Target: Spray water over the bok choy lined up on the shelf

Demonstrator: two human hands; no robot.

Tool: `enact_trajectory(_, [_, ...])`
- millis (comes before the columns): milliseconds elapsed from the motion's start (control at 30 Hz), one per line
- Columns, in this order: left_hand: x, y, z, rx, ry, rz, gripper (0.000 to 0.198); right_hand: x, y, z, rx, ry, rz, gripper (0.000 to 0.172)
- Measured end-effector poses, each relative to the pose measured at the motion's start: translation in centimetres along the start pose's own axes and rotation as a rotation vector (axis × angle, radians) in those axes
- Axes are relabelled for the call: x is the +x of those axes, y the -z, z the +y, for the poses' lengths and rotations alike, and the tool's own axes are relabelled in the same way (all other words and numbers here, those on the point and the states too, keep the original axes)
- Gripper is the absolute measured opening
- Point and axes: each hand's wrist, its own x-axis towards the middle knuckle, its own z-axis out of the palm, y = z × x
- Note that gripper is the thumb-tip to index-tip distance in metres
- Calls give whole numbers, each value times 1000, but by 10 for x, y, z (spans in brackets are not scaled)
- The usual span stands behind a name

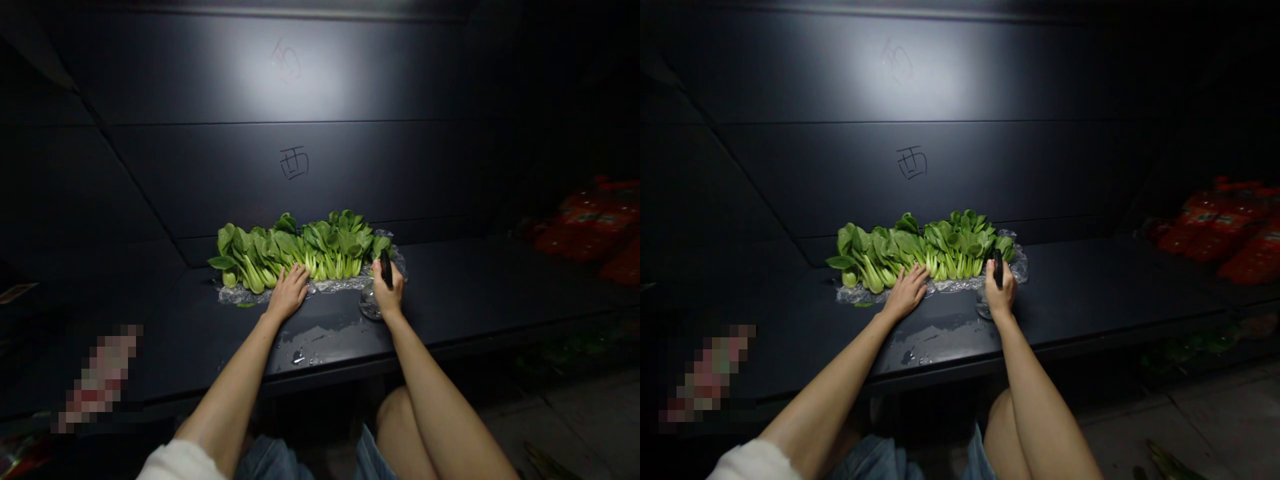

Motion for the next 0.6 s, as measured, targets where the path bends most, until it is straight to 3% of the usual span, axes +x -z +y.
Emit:
enact_trajectory(333, [-1,0,1,-10,-4,16,49,-5,-4,-4,-14,18,4,42])
enact_trajectory(600, [-2,1,1,-21,8,11,48,-12,-11,-13,12,35,-132,39])
